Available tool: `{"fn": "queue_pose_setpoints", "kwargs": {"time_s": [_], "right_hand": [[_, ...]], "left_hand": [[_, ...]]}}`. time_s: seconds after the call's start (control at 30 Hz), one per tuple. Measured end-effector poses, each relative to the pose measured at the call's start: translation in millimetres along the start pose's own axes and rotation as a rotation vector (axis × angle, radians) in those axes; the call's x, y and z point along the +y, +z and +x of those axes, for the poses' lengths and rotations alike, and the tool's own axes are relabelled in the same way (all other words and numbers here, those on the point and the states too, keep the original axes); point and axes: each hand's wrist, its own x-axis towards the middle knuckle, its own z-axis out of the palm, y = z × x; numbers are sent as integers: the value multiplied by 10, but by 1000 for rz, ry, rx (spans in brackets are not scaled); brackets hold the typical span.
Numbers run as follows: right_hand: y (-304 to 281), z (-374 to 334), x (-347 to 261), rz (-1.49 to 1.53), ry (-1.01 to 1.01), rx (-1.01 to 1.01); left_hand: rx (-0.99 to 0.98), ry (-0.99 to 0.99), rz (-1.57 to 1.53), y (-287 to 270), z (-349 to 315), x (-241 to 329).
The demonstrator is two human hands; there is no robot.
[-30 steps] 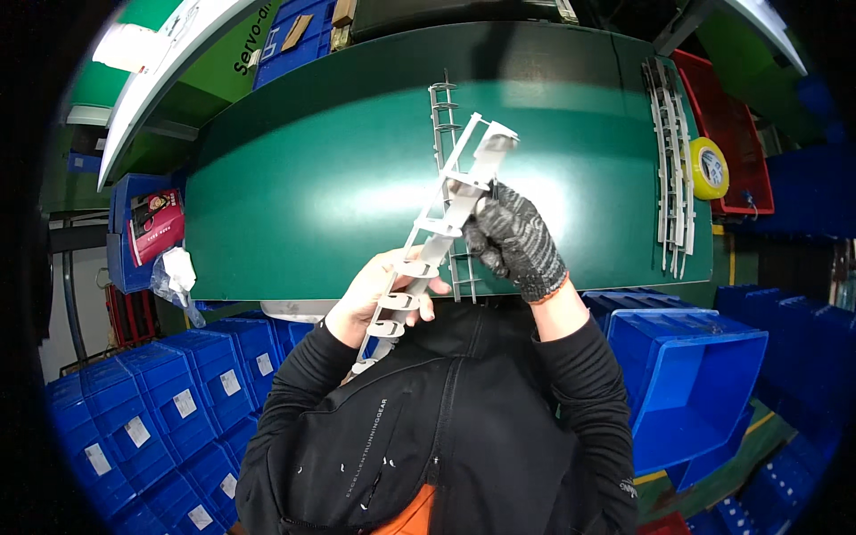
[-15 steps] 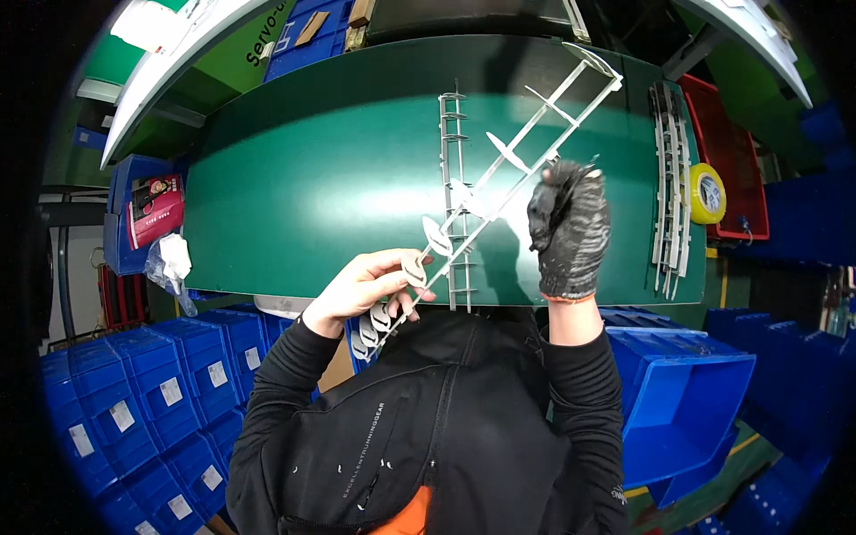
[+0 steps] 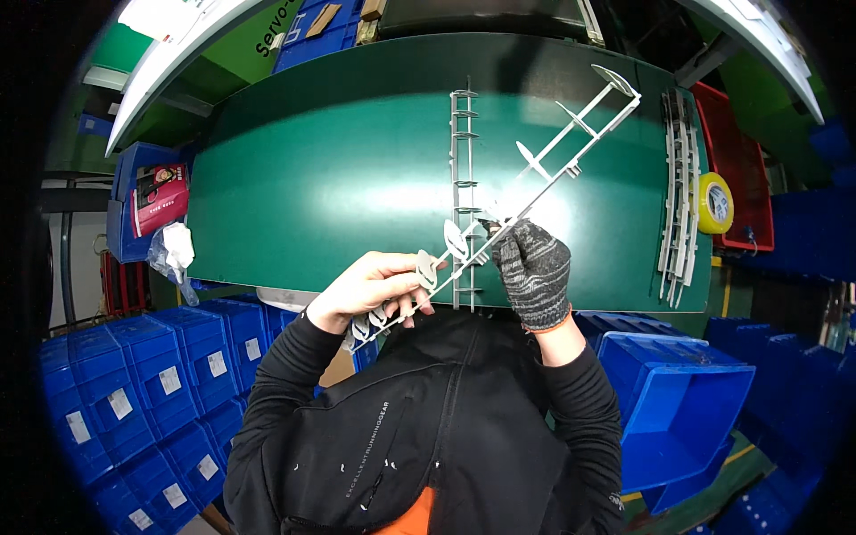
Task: The person trims plastic parts using a small blade, aligns and snaps pairs of the parts together, and stacks the assembled pieces on the workbench.
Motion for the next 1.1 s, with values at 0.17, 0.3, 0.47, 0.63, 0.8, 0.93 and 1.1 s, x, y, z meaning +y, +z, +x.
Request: {"fn": "queue_pose_setpoints", "kwargs": {"time_s": [0.17, 0.3, 0.47, 0.63, 0.8, 0.93, 1.1], "right_hand": [[76, -13, -45, 62, -45, -89], [54, -66, 47, 200, 198, -94], [-5, -50, 78, 151, 191, -4], [-85, 36, 61, -52, -4, 144], [-77, -3, 44, -59, -46, 113], [8, -57, 28, -71, -47, -73], [22, -101, -1, 67, 75, -70]], "left_hand": [[15, 18, 29, 1, 23, -13], [35, 76, -12, -4, 48, -83], [44, 53, -41, 18, 80, -100], [-19, 67, -12, 50, 44, -23], [-72, 63, 10, 35, 45, -31], [-49, 45, -3, 36, 51, -20], [-33, 76, 12, 37, 38, -38]]}}
